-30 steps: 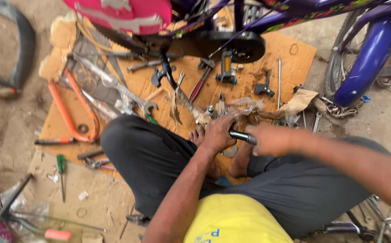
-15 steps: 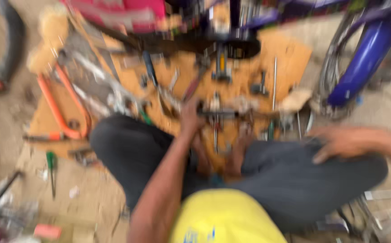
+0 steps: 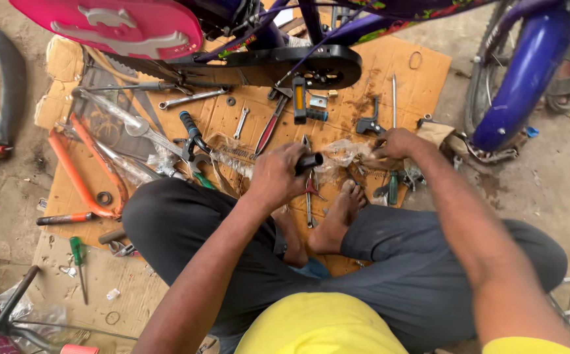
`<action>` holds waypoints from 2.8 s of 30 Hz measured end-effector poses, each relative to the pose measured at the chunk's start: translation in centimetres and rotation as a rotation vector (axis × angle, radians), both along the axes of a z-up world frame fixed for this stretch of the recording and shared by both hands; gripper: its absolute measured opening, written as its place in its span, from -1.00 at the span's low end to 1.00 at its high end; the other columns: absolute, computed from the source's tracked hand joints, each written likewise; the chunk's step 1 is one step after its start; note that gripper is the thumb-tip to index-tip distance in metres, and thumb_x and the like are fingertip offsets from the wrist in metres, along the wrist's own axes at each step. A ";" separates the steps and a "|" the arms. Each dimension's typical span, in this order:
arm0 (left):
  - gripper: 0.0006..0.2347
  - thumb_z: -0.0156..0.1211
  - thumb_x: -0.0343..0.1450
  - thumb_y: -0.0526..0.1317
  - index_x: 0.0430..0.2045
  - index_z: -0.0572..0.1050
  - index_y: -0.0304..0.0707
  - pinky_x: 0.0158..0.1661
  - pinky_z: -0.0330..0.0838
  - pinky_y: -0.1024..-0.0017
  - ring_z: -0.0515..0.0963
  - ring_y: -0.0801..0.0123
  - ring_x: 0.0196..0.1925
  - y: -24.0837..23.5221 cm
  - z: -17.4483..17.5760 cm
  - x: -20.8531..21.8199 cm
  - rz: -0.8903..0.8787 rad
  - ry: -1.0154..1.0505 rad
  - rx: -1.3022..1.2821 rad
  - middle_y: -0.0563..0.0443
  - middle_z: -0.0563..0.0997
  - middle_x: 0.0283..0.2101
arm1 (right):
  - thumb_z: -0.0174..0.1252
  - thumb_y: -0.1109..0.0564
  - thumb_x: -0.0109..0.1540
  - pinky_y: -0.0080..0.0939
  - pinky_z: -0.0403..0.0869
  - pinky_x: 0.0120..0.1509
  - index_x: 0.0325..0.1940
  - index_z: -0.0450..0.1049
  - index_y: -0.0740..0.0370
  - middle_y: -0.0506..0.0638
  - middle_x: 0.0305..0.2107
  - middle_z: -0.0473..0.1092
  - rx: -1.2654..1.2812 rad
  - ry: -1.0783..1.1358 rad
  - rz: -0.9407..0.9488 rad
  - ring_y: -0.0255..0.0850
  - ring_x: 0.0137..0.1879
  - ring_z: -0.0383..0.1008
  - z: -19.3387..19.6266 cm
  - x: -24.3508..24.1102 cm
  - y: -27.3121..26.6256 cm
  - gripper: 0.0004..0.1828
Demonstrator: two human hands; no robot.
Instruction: The person is repairing a bicycle handlebar. They use a hammer to tap a grip onto the handlebar, then use a screwdriver to tighten a bolt on the brake lever. Finally, they wrap the handlebar stem with a cloth and secure it with tape.
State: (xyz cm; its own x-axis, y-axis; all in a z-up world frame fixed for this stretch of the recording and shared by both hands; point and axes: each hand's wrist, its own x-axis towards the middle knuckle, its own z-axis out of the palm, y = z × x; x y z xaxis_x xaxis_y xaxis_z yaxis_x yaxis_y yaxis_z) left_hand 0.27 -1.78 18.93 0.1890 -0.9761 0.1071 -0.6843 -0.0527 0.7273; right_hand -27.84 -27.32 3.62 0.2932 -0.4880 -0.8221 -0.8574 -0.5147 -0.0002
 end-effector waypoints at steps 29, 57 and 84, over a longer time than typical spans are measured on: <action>-0.81 0.34 0.22 -0.21 -0.38 0.58 -0.27 -0.25 0.48 0.08 0.62 -0.05 -0.34 -2.8 -1.9 1.1 0.087 0.158 -0.141 -0.15 0.63 -0.38 | 0.34 0.28 -0.07 0.02 0.65 -0.11 0.30 0.29 0.33 0.12 -0.11 0.47 0.341 -1.501 -1.044 -0.12 -0.07 0.59 24.2 3.6 11.5 -0.17; -0.89 0.24 0.17 -0.28 -0.50 0.54 -0.23 -0.28 0.50 -0.01 0.61 -0.14 -0.35 0.1 -3.0 2.1 -0.018 0.191 0.148 -0.19 0.61 -0.45 | 0.22 -0.03 0.17 -0.11 0.58 -0.33 -0.20 0.47 0.21 0.02 -0.43 0.51 0.642 -0.849 -1.197 -0.15 -0.35 0.58 24.3 18.2 13.5 -0.71; -0.84 0.33 0.16 -0.27 -0.44 0.57 -0.23 -0.29 0.57 0.15 0.66 -0.02 -0.39 -0.6 -5.5 2.1 0.004 0.423 -0.018 -0.15 0.64 -0.41 | 0.30 -0.03 0.18 -0.31 0.32 -0.63 -0.06 0.56 0.30 0.16 -0.56 0.44 0.656 -0.628 -0.766 -0.26 -0.64 0.39 20.1 17.7 11.2 -0.61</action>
